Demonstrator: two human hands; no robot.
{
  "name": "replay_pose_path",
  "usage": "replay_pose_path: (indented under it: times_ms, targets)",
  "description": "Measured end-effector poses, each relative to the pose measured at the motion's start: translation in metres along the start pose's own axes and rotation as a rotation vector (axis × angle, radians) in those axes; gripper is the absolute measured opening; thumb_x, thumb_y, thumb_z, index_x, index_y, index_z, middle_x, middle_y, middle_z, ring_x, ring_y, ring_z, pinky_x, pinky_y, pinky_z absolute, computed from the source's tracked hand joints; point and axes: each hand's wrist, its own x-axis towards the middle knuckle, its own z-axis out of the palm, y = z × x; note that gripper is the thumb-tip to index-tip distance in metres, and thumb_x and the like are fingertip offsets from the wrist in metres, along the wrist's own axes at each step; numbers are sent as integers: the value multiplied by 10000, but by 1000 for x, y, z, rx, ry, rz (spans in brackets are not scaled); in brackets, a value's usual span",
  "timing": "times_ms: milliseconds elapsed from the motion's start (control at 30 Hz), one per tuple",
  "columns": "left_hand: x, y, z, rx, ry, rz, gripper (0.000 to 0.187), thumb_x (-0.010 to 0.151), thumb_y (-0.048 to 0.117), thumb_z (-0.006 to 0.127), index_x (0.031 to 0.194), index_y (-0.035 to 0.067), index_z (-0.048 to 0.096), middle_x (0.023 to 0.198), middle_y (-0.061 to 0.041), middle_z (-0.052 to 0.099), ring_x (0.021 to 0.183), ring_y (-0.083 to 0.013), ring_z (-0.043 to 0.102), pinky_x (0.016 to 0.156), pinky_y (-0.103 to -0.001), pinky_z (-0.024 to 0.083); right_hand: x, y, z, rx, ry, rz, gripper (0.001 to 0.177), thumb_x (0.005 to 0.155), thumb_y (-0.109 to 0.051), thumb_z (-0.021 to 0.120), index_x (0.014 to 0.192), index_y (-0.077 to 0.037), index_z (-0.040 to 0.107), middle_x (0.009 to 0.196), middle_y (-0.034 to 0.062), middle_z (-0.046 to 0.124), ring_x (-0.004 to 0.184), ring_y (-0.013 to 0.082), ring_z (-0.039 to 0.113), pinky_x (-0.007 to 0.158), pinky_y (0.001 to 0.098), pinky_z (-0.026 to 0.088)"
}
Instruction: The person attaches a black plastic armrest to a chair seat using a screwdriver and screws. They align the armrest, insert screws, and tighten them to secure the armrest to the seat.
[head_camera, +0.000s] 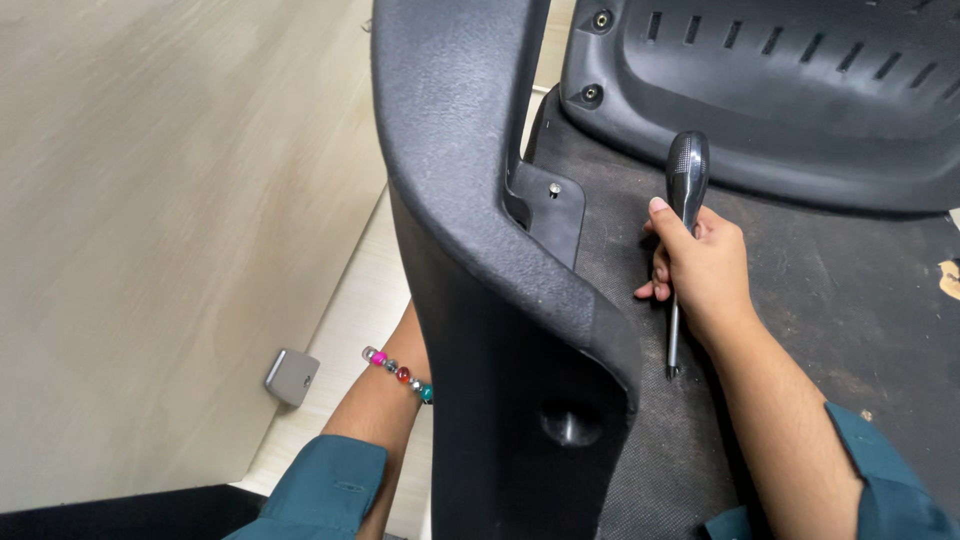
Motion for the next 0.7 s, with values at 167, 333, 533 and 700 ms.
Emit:
replay_pose_path:
  times_ms: [167, 333, 533, 700]
  targets:
    - [-2, 1, 6, -23, -194, -65, 203, 924, 102, 680, 1097, -3, 685, 1004, -96, 738, 936, -202, 703, 814, -311, 570, -1, -1, 0, 1, -2, 3, 331, 1010, -321, 615, 901, -9, 592, 508, 18, 470, 361, 100, 444, 414, 307, 522]
    - [9, -1, 4, -38, -239, -89, 201, 920, 99, 683, 1096, 4, 689, 1003, -92, 738, 930, -196, 707, 810, -307, 575, -4, -4, 1, -12, 8, 18, 324, 1006, -308, 615, 881, -10, 594, 503, 17, 474, 361, 91, 450, 416, 297, 533]
    - [2, 2, 1, -37, -286, -95, 198, 915, 96, 686, 1095, 12, 694, 1001, -88, 738, 922, -189, 711, 805, -301, 581, -6, -9, 3, -39, 19, 22, 320, 1001, -303, 615, 870, -11, 597, 499, 20, 472, 358, 89, 445, 398, 289, 519]
    - [-4, 2, 5, -19, -300, -90, 197, 911, 94, 689, 1093, 19, 698, 1000, -84, 738, 915, -183, 715, 800, -297, 586, -7, -8, 4, -43, 27, 23, 317, 996, -301, 623, 874, -9, 599, 500, 20, 471, 356, 89, 440, 393, 285, 509]
